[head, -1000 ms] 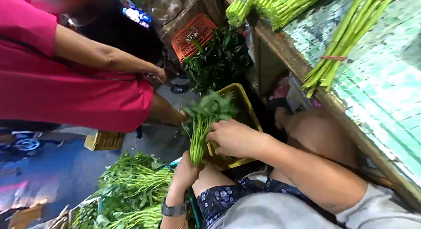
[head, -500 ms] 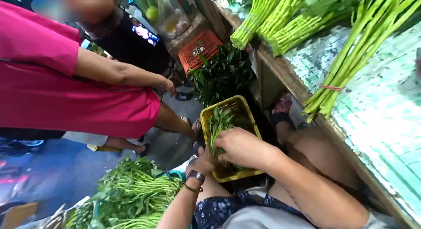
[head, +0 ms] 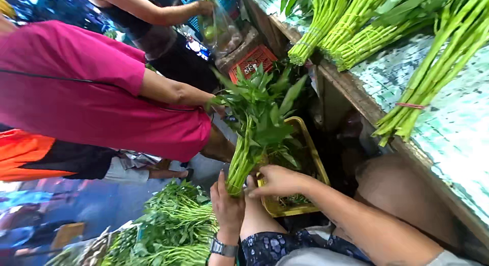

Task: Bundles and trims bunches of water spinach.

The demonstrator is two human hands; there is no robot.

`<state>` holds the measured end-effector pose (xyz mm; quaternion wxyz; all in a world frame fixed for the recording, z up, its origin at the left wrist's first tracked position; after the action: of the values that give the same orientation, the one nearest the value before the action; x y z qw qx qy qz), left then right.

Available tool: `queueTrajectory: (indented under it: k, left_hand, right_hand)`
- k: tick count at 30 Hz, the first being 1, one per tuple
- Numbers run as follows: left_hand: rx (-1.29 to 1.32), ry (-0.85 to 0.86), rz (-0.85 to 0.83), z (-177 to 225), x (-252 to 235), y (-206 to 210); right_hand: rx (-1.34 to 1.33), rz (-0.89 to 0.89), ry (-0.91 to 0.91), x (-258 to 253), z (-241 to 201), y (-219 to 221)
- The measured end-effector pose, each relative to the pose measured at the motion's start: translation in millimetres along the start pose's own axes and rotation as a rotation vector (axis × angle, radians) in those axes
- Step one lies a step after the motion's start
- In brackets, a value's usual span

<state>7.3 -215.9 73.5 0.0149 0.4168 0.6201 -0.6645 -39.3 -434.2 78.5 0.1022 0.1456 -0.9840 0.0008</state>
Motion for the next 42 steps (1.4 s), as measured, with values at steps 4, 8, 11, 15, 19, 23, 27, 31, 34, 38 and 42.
queueTrajectory:
  k: [4,8,11,15,19,23,27,31,34,38,42]
  left_hand:
    - [0.108,-0.030,0.098,23,21,-1]
    - [0.217,-0.054,0.003,32,36,-1]
    - [0.319,-0.133,-0.081,34,36,-11]
    - [0.441,-0.238,-0.176,32,36,-15]
    - [0.554,-0.313,-0.284,31,39,-11]
    - [0.584,-0.330,-0.302,31,40,-7]
    - [0.562,-0.216,-0.207,28,31,-6]
    - [0.590,-0.267,-0.133,25,21,-7]
    - [0.669,-0.339,-0.069,22,25,1]
    - [0.749,-0.480,-0.111,35,22,-10]
    - [0.826,-0.432,-0.141,35,33,3]
  right_hand:
    - [-0.844,0.298,-0.123,-4,1,38]
    - [-0.939,0.244,-0.279,-10,14,33]
    - [-0.933,0.111,-0.316,-9,16,23]
    - [-0.741,0.189,-0.284,-3,7,30]
    - [-0.383,0.271,-0.134,14,-4,37]
    - [-0.318,0.296,-0.088,15,-2,42]
    - [-0.250,0.214,-0.062,20,-4,39]
    - [0.202,0.039,-0.087,36,-18,37]
    - [0.441,-0.267,-0.281,78,-49,24]
    - [-0.167,-0.047,-1.070,129,-83,4]
    - [-0.137,0.562,-1.152,123,-79,-23]
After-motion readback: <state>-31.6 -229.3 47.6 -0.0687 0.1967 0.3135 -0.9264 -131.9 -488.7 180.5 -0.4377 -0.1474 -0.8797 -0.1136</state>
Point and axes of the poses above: each hand's wrist, its own x-axis away from the middle knuckle, its own y-axis out of the palm, z = x × y, the point moved 1 cm from there along -x, towards the middle knuckle, and after that the axes turned 13 degrees about -x, right-handed, at the moved point
